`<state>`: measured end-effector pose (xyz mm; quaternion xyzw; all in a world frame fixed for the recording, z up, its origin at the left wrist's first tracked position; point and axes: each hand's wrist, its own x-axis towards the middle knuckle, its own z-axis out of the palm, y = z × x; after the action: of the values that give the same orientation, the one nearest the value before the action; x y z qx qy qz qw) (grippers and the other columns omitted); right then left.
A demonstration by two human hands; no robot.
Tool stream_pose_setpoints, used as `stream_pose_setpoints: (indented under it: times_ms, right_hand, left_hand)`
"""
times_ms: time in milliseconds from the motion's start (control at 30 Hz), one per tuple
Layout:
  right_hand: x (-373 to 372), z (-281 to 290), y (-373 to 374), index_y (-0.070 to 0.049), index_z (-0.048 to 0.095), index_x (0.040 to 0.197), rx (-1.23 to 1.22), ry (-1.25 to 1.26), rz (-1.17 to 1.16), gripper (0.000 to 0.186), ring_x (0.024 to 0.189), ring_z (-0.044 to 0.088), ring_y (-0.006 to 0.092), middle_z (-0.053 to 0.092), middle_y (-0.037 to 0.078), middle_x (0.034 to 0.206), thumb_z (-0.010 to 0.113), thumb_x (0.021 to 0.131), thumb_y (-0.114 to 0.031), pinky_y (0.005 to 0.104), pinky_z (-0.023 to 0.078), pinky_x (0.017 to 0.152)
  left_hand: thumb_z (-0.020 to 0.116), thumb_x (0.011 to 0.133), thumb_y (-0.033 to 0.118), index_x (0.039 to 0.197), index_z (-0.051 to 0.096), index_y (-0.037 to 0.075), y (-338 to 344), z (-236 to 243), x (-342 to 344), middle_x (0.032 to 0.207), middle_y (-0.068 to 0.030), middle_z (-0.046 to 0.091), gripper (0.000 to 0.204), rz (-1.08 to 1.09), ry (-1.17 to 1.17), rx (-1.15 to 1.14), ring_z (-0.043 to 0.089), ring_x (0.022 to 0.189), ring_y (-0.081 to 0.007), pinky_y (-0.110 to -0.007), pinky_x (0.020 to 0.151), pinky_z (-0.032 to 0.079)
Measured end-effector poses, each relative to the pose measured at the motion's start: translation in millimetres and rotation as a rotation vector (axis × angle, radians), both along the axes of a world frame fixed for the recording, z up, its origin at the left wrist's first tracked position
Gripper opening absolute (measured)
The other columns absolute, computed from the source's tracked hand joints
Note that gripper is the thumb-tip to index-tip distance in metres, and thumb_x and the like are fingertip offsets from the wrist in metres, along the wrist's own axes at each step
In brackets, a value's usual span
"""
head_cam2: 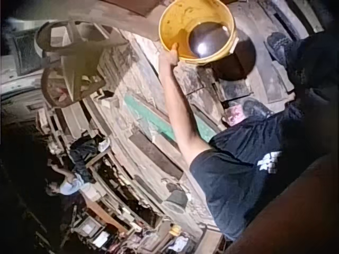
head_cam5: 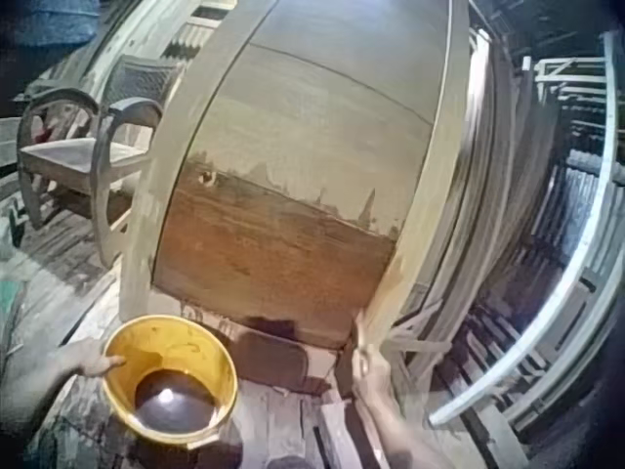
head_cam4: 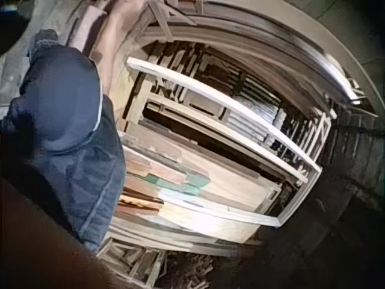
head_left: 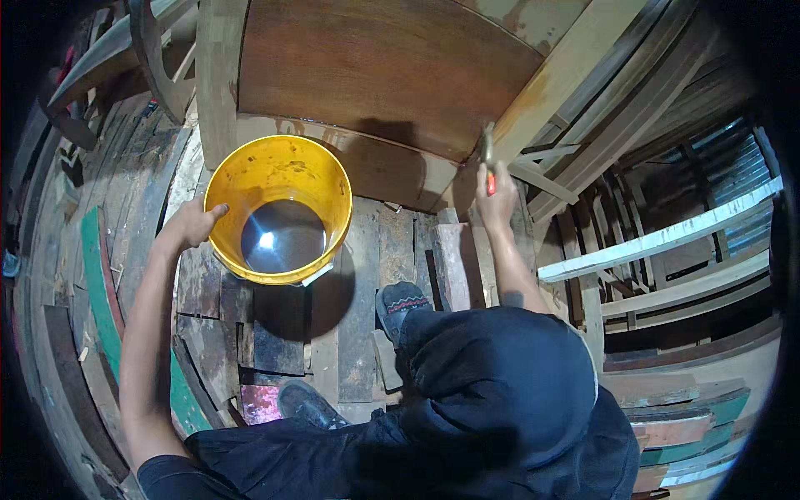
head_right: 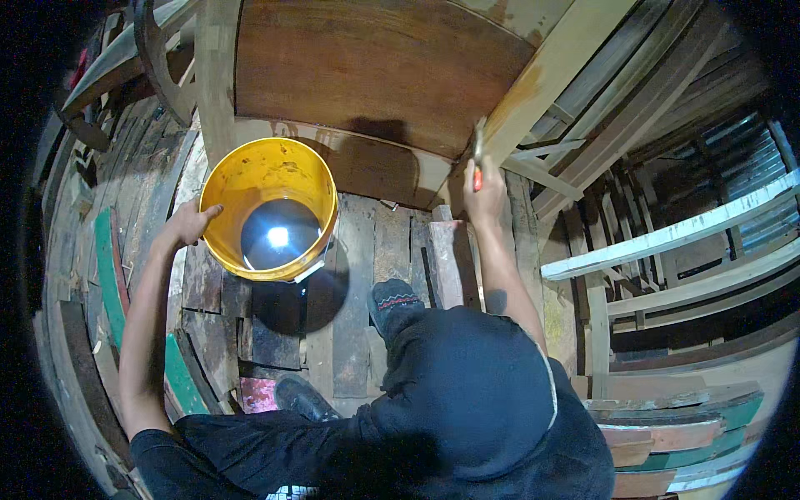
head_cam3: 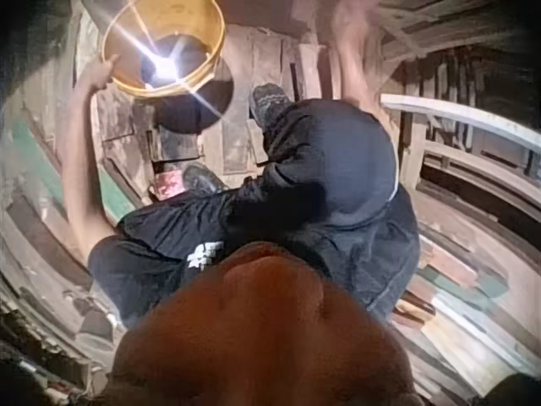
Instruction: The recorder applies stain to a wooden surface using a brush and then examines pieces of painted lumber.
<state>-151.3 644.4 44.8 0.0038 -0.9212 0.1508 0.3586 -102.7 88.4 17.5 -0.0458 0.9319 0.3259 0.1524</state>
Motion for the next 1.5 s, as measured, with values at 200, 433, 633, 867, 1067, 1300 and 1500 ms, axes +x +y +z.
stream_pose_setpoints:
  times_ms: [200,433,633,867,1067,1300,1500]
  right_hand:
    - [7,-27,0,-0.011,0.061,0.104,0.038,-0.243,-0.037,0.023,0.079,0.066,0.0465,0.069,0.023,0.086,0.064,0.094,-0.031,0.0529,0.052,0.070]
    - [7,7,1,-0.003,0.058,0.093,-0.017,0.010,0.030,0.023,0.075,0.066,0.0442,0.067,0.022,0.077,0.067,0.093,-0.024,0.0513,0.051,0.068]
    - [23,-17,6,-0.006,0.065,0.102,-0.161,0.150,0.127,0.016,0.083,0.069,0.0397,0.069,0.022,0.092,0.064,0.097,-0.021,0.0496,0.051,0.073]
    - [11,-10,-11,-0.008,0.059,0.101,-0.215,-0.077,-0.002,0.023,0.077,0.065,0.0474,0.065,0.025,0.077,0.063,0.098,-0.030,0.0562,0.048,0.067]
    - [6,-35,-5,-0.007,0.055,0.096,-0.009,-0.276,0.006,0.025,0.075,0.065,0.0494,0.065,0.026,0.076,0.065,0.095,-0.030,0.0560,0.050,0.066]
    - [27,-63,-15,-0.005,0.061,0.106,-0.368,-0.064,-0.049,0.027,0.074,0.069,0.0433,0.068,0.025,0.076,0.064,0.096,-0.030,0.0521,0.050,0.066]
    - [12,-90,-63,-0.005,0.059,0.110,-0.243,-0.144,0.092,0.026,0.087,0.066,0.0492,0.068,0.029,0.090,0.064,0.097,-0.027,0.0544,0.050,0.077]
  left_hand:
    - [0.055,0.099,0.043,0.135,0.059,0.003,-6,-5,-1,0.097,-0.0176,0.073,0.053,0.008,-0.066,-0.051,0.069,0.068,-0.0236,-0.036,0.056,0.057]
    - [0.055,0.098,0.045,0.133,0.060,0.002,-4,-6,0,0.095,-0.0179,0.072,0.056,0.001,-0.059,-0.023,0.067,0.065,-0.0220,-0.035,0.054,0.055]
    - [0.056,0.098,0.042,0.134,0.060,0.004,-3,-12,-4,0.094,-0.0174,0.072,0.053,-0.026,0.030,-0.012,0.067,0.066,-0.0213,-0.036,0.052,0.054]
    - [0.056,0.098,0.042,0.129,0.063,0.002,0,1,-4,0.094,-0.0162,0.072,0.051,0.023,-0.100,-0.008,0.066,0.065,-0.0210,-0.034,0.052,0.054]
    - [0.055,0.098,0.046,0.126,0.065,-0.001,4,3,7,0.079,-0.0199,0.071,0.055,0.056,-0.032,0.008,0.067,0.059,-0.0245,-0.041,0.059,0.054]
    - [0.055,0.098,0.045,0.126,0.064,-0.002,-4,3,4,0.090,-0.0219,0.073,0.055,0.064,-0.046,-0.012,0.070,0.066,-0.0277,-0.041,0.061,0.055]
    - [0.055,0.098,0.042,0.132,0.062,0.002,-2,-3,1,0.098,-0.0188,0.073,0.052,0.041,-0.026,0.059,0.069,0.069,-0.0245,-0.036,0.054,0.057]
